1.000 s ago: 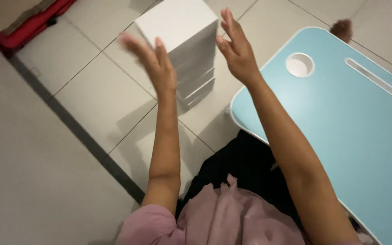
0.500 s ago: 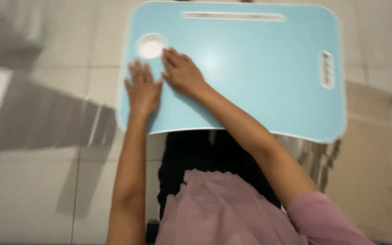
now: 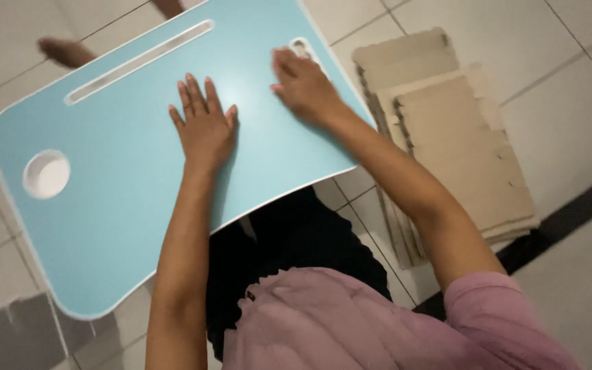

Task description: Folding flat cardboard templates into boxes and stacking them on a lap desk.

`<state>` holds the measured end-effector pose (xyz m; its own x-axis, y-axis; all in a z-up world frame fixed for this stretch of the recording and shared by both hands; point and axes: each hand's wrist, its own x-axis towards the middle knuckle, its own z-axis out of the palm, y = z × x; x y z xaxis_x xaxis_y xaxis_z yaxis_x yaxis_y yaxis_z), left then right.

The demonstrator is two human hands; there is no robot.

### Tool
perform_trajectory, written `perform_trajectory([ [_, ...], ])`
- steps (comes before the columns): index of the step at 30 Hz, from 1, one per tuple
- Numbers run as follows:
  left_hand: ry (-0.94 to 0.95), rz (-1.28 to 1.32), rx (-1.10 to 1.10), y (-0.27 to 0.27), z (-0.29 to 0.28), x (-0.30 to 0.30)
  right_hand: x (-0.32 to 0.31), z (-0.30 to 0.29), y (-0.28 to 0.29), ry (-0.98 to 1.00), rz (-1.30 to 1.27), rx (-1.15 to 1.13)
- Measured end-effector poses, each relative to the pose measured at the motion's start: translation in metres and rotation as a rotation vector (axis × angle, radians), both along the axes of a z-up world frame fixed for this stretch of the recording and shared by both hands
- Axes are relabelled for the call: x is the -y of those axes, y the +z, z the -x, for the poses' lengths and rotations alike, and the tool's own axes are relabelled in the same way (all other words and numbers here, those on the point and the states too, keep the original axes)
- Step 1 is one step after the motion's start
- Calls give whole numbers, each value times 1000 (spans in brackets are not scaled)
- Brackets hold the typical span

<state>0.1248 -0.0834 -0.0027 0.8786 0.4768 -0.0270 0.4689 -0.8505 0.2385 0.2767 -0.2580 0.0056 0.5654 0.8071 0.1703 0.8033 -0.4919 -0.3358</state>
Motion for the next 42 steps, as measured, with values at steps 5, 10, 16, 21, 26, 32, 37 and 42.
perform_trajectory([
  [5, -181, 17, 7, 2, -67, 72, 156, -83, -76, -179, -533, -231],
  [10, -361, -18, -109, 1, -123, 131, 267, -116, -177, -466, -442, -246],
  [16, -477, -112, 162, -29, -155, 163, 270, -111, -193, -518, -144, -364],
  [21, -483, -88, 150, -25, -155, 165, 244, -127, -180, -538, 91, -280],
  [26, -480, -99, 174, -24, -156, 165, 243, -132, -163, -532, 96, -326],
  [32, -496, -95, 191, -24, -153, 165, 245, -122, -116, -752, -363, -799],
  [37, -500, -103, 220, -25, -153, 164, 281, -153, -213, -618, -75, -348],
  [42, -500, -91, 185, -25, -153, 164, 294, -151, -219, -673, -181, -495],
])
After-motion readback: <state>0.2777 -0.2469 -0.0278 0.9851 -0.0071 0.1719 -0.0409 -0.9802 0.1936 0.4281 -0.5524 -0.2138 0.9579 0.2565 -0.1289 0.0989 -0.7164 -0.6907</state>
